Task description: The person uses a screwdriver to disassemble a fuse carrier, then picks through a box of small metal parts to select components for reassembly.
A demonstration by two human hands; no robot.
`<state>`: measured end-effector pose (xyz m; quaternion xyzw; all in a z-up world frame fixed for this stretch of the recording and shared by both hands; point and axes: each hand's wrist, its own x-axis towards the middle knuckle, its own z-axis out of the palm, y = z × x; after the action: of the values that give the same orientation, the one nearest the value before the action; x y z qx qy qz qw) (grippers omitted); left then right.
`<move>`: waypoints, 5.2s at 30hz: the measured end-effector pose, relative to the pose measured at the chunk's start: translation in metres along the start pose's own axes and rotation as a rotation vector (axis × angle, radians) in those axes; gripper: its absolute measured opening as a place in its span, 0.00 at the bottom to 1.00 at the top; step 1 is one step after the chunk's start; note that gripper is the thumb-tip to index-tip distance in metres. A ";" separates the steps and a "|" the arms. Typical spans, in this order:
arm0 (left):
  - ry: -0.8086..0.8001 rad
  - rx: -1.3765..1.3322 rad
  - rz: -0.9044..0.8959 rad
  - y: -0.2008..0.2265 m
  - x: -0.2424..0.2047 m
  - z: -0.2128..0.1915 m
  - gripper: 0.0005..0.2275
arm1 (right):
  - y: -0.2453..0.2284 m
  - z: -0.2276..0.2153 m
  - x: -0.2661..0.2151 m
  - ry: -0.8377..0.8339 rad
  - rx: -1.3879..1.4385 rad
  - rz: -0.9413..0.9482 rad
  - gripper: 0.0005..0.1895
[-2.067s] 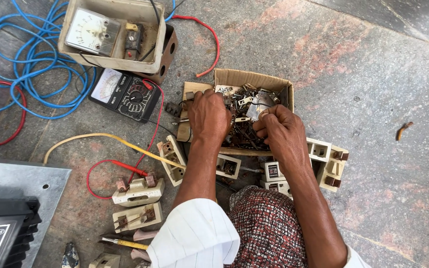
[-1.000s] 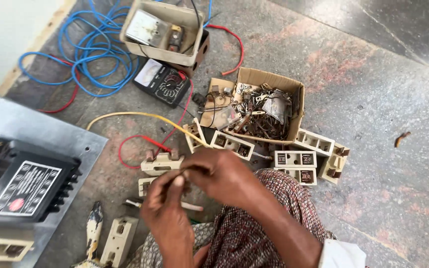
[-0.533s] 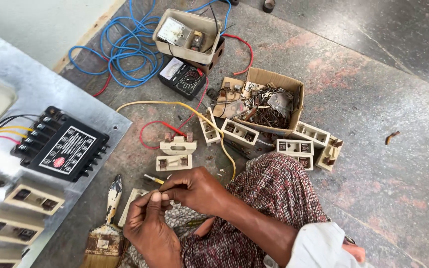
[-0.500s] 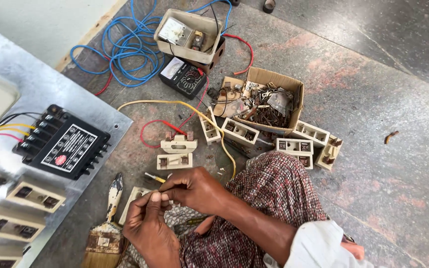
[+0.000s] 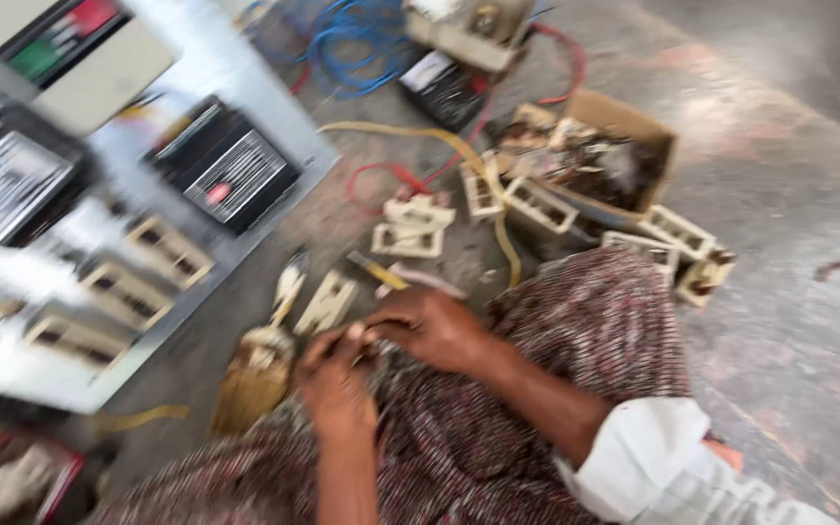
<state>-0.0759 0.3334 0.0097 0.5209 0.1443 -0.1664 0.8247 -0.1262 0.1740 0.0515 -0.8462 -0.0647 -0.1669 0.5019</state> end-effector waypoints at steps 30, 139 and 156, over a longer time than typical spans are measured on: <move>0.002 0.227 0.112 -0.012 -0.008 -0.044 0.05 | -0.005 0.065 -0.006 -0.092 -0.036 0.190 0.11; -0.048 0.376 0.203 -0.003 0.034 -0.046 0.04 | 0.068 0.090 0.014 -0.021 0.828 0.723 0.11; 0.056 0.367 0.092 0.000 0.035 -0.052 0.07 | 0.060 0.089 0.014 -0.057 0.831 0.765 0.10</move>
<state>-0.0479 0.3758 -0.0262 0.6731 0.1104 -0.1372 0.7183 -0.0773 0.2216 -0.0322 -0.5449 0.1729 0.0895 0.8156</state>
